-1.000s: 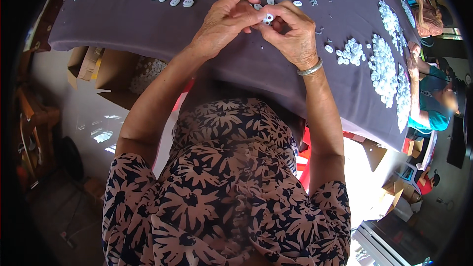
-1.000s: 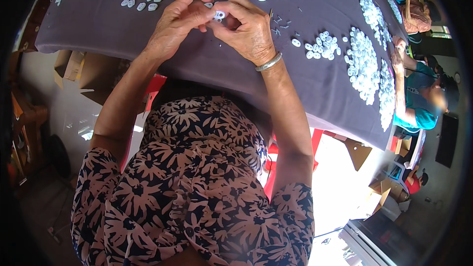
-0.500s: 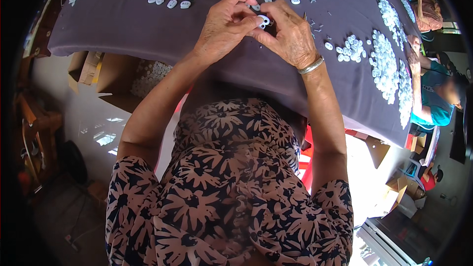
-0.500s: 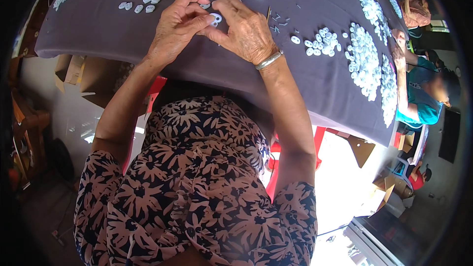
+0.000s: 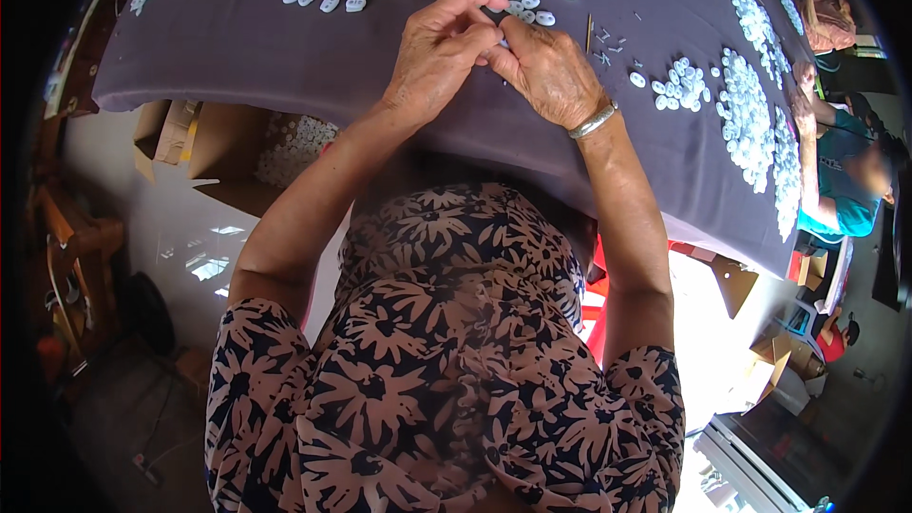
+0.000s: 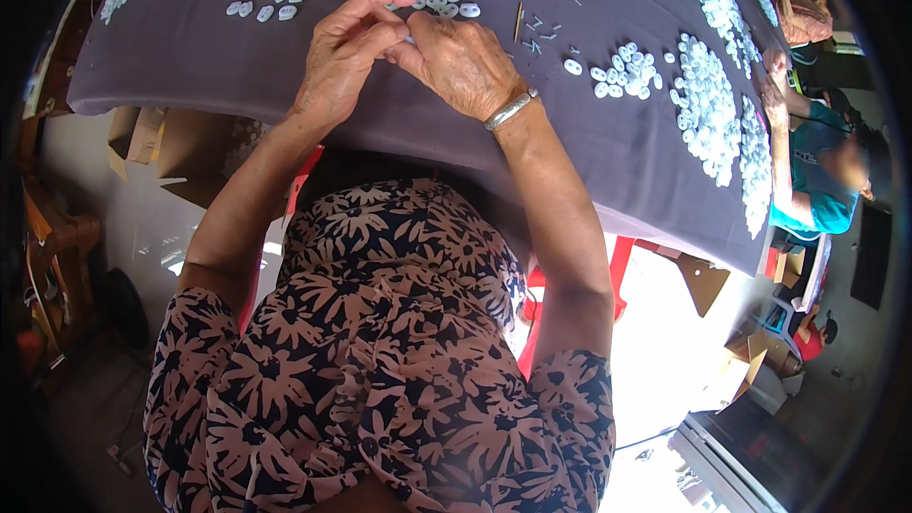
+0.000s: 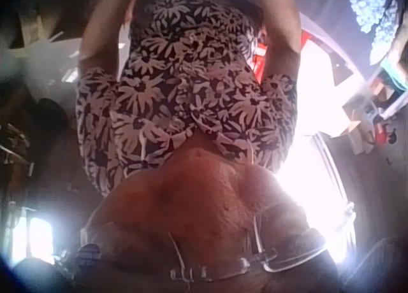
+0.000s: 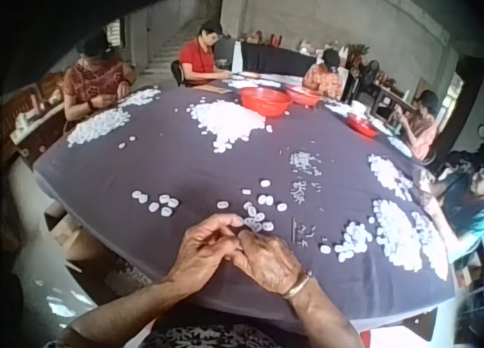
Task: The person assembles plastic fasteners by inserting pins into plastic components by hand and arranges the completed pieces in rows on the table.
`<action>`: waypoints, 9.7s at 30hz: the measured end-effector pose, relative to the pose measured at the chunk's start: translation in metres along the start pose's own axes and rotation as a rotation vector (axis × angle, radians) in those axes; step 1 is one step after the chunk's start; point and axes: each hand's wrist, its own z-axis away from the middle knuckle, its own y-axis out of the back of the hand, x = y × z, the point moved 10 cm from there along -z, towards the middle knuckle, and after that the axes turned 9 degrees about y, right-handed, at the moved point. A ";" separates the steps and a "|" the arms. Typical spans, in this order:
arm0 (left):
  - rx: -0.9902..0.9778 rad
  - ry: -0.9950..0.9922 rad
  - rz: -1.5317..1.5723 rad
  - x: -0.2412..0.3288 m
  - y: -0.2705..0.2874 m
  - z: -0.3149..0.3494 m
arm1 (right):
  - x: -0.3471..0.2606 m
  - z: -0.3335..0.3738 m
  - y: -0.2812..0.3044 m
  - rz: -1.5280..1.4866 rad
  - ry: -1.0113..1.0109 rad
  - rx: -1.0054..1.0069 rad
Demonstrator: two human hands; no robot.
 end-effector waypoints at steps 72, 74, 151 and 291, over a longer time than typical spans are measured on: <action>0.241 -0.094 -0.223 0.020 0.022 0.001 | 0.022 0.009 0.029 -0.418 -0.158 0.282; 0.188 -0.119 -0.174 0.015 0.017 0.000 | 0.020 0.009 0.030 -0.438 -0.153 0.290; 0.009 -0.081 -0.025 0.012 0.008 -0.005 | 0.048 0.018 0.042 -0.644 -0.313 0.313; 0.235 -0.068 -0.157 -0.007 0.039 -0.012 | 0.046 0.006 0.011 -0.111 -0.180 0.022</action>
